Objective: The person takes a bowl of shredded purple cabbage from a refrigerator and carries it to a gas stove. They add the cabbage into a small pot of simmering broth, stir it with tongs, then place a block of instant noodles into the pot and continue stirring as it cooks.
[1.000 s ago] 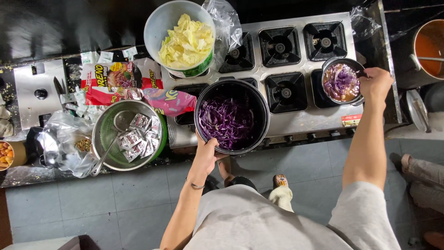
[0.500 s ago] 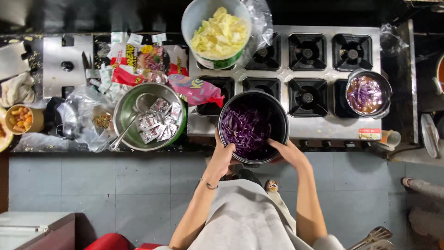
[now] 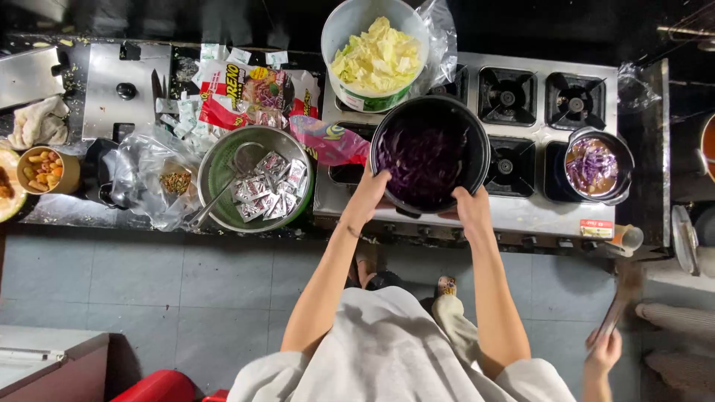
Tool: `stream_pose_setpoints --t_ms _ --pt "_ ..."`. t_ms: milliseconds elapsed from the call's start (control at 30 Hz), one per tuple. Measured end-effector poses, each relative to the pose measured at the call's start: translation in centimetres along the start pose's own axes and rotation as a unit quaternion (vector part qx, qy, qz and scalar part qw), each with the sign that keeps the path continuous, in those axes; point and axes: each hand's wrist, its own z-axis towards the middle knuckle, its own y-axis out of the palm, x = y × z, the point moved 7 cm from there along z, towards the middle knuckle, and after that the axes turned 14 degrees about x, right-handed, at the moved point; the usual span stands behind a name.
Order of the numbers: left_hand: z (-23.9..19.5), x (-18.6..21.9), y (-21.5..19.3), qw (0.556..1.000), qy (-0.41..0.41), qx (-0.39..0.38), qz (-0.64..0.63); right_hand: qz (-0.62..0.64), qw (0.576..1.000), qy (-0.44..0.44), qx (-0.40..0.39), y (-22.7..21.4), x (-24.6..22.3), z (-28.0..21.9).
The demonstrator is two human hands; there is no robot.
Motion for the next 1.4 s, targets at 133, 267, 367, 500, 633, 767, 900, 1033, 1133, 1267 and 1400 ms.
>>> stream_pose_setpoints --t_ms 133,267,367,500,633,767,900,1033,1133,1267,1400 --pt "0.1 1.2 1.3 1.000 0.014 0.020 0.009 0.052 0.998 0.033 -0.010 1.7 -5.5 -1.2" --pt "-0.8 2.8 1.9 0.998 0.045 0.018 0.041 0.101 0.991 0.090 -0.018 3.3 -5.9 -0.4" --pt "-0.9 3.1 2.2 0.997 0.051 0.009 0.065 0.097 0.990 0.101 -0.032 3.1 -5.0 0.6" --pt "-0.1 2.0 2.9 0.994 0.084 0.000 0.070 0.060 0.989 0.122 -0.063 2.7 -4.1 1.1" --pt "-1.3 3.3 3.0 0.994 0.093 -0.007 0.051 0.037 0.990 0.122 -0.051 2.4 -1.6 1.4" --pt "-3.5 5.0 2.7 0.998 0.010 0.012 0.059 -0.065 0.956 -0.243 0.153 -0.1 -4.6 0.5" --pt "-1.6 0.9 2.2 0.994 0.071 0.023 0.076 -0.130 0.915 -0.336 0.181 0.2 -13.8 -2.9" --pt "-3.2 1.8 2.6 0.987 0.142 0.025 0.066 -0.062 0.899 -0.433 -0.013 6.5 -19.4 -1.2" --pt "-4.4 1.7 2.5 0.986 0.117 0.053 0.110 -0.119 0.865 -0.479 -0.090 11.7 -17.9 3.1" --pt "-5.5 1.3 1.3 0.977 0.102 0.067 0.177 -0.292 0.796 -0.519 -0.107 16.0 -15.8 6.2" --pt "-6.9 1.2 0.5 0.984 0.070 0.058 0.156 -0.300 0.818 -0.480 -0.102 13.6 -17.4 4.0"
